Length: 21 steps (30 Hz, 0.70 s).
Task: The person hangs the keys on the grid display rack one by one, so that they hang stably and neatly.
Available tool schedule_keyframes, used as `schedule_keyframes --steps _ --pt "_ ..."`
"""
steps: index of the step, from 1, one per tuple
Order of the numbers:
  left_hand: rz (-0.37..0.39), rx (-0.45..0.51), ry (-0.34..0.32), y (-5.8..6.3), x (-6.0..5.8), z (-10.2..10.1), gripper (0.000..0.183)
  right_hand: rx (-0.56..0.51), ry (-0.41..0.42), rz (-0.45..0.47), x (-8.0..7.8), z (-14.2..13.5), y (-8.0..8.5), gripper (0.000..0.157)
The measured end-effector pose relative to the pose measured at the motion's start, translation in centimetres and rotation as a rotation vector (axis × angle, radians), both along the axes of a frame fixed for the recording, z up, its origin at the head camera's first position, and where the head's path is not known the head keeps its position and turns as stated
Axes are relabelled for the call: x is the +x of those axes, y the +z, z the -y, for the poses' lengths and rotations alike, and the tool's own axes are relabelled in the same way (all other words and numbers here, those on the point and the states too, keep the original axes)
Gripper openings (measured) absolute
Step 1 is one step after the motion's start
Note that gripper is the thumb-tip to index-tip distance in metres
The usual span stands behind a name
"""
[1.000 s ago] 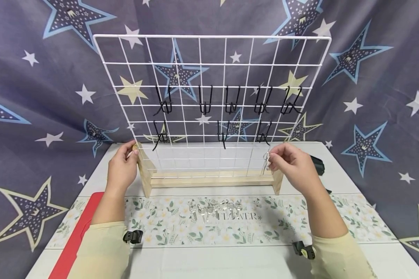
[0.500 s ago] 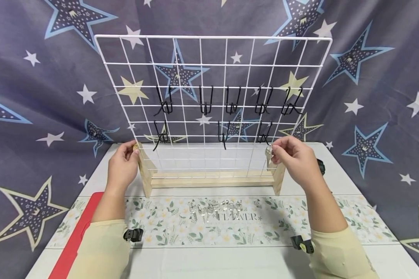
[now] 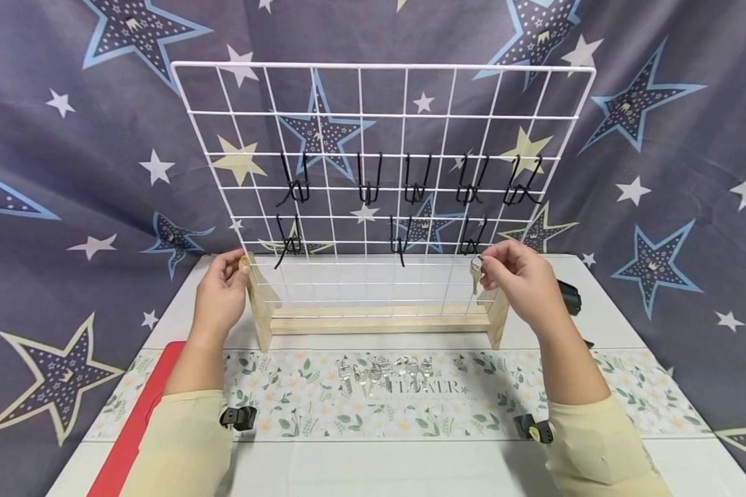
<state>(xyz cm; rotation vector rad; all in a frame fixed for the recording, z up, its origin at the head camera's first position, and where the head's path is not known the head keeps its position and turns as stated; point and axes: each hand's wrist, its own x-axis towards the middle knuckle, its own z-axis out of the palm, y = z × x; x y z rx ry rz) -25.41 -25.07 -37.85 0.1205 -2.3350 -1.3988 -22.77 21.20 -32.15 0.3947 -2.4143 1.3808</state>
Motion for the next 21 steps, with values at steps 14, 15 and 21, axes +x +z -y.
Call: schedule_keyframes --steps 14,15,21 --pt "0.006 0.026 -0.022 0.1 0.1 -0.2 0.040 0.009 -0.043 0.047 -1.6 0.3 -0.3 0.031" --pt "0.006 0.026 -0.022 0.1 0.1 -0.1 0.040 0.007 -0.050 0.053 -1.7 0.3 -0.3 0.031" --pt "0.008 0.022 -0.021 0.0 0.2 -0.1 0.040 -0.009 -0.078 0.072 -2.3 0.6 -0.5 0.028"
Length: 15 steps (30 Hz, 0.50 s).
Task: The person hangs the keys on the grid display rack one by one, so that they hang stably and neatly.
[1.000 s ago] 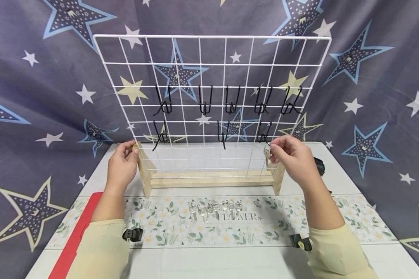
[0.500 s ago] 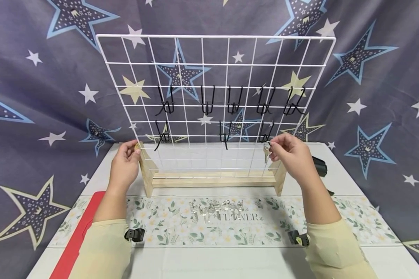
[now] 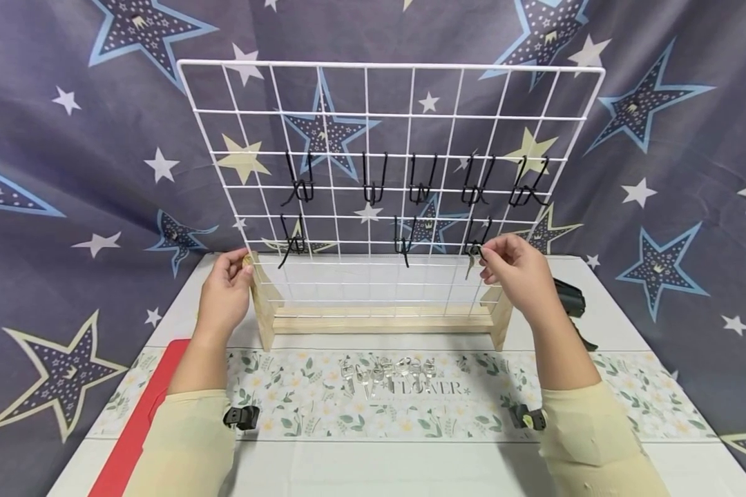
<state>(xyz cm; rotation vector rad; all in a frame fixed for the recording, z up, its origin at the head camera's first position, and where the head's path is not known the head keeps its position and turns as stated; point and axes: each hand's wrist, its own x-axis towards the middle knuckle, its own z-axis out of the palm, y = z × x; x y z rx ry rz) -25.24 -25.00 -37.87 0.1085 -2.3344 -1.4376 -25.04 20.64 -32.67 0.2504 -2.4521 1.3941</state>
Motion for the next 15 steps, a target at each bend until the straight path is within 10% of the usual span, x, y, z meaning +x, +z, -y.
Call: schedule_keyframes --steps 15 --pt "-0.003 0.011 -0.011 -0.08 0.08 -0.05 0.041 -0.007 -0.044 -0.023 -0.72 0.55 -0.15 0.030"
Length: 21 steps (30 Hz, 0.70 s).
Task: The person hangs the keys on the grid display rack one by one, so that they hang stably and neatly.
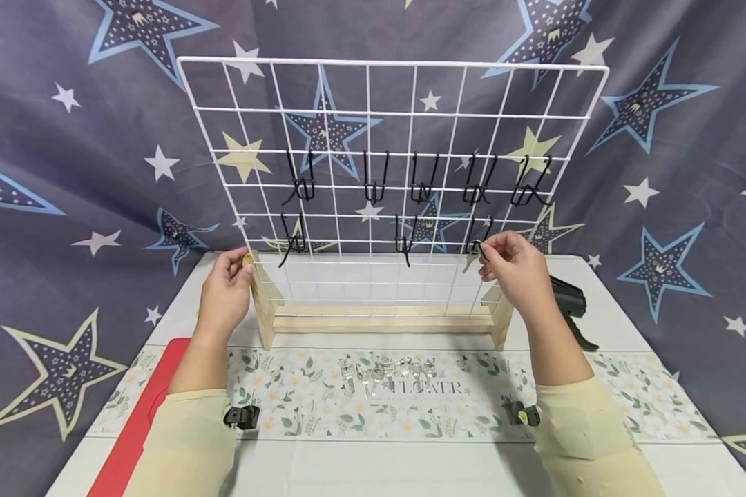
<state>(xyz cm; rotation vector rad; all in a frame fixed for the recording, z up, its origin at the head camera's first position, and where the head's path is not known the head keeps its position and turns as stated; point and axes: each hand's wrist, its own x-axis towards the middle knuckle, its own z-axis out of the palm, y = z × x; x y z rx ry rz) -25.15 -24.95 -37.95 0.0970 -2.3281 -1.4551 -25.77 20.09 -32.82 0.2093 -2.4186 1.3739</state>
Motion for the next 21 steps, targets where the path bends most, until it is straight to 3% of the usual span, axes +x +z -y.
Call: schedule_keyframes --steps 13,21 --pt "0.005 0.003 0.001 0.0 -0.1 -0.1 0.041 0.058 -0.021 -0.008 0.7 -0.6 -0.3 0.031" --pt "0.014 0.008 0.005 -0.1 -0.1 -0.2 0.041 0.182 0.011 0.069 2.1 -1.0 -1.1 0.037"
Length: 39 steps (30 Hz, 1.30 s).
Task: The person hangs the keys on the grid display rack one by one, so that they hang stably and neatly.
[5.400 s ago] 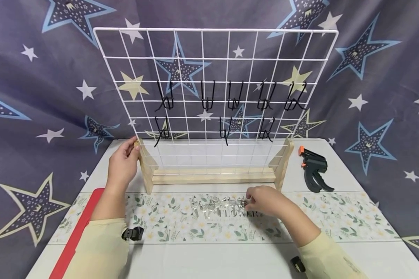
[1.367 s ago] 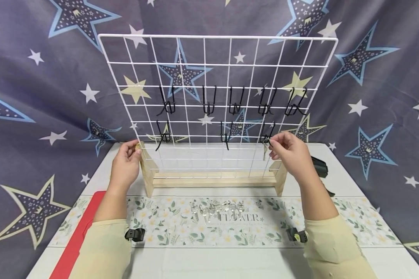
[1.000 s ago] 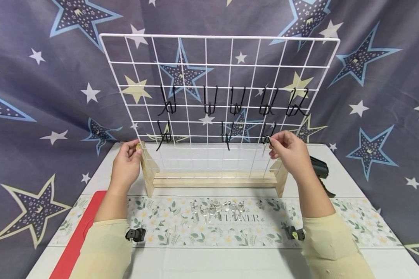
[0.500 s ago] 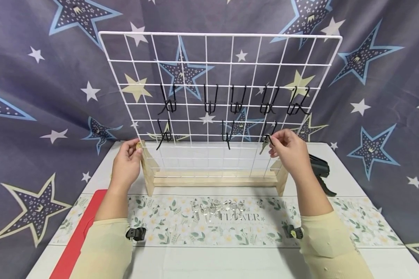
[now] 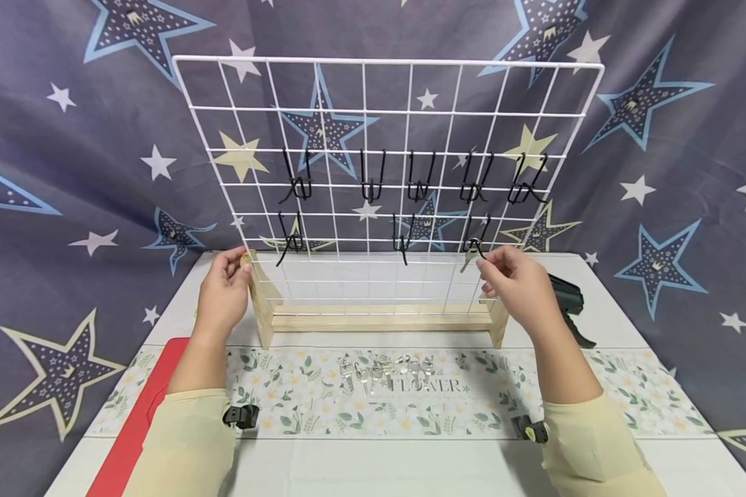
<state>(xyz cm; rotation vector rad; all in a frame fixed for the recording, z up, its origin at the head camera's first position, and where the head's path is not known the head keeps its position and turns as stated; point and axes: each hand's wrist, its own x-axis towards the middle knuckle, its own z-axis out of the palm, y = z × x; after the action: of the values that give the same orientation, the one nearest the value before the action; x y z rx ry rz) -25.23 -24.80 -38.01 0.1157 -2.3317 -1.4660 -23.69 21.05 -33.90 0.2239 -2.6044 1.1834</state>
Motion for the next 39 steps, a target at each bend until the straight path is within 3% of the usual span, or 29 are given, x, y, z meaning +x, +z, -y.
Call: schedule_keyframes --steps 15,25,32,39 --pt "0.019 -0.019 0.008 0.1 0.1 0.3 0.042 0.154 0.187 0.223 1.2 1.1 -2.4 0.028" --pt "0.005 -0.015 -0.013 0.1 0.0 0.2 0.042 0.264 0.278 0.254 1.0 2.8 -5.1 0.009" --pt "0.003 -0.014 -0.020 0.2 0.1 0.1 0.042 0.401 0.363 0.268 0.8 3.7 -7.0 0.009" --pt "-0.009 -0.016 -0.024 0.1 0.0 0.1 0.042 0.549 0.384 0.299 0.9 4.7 -8.4 0.007"
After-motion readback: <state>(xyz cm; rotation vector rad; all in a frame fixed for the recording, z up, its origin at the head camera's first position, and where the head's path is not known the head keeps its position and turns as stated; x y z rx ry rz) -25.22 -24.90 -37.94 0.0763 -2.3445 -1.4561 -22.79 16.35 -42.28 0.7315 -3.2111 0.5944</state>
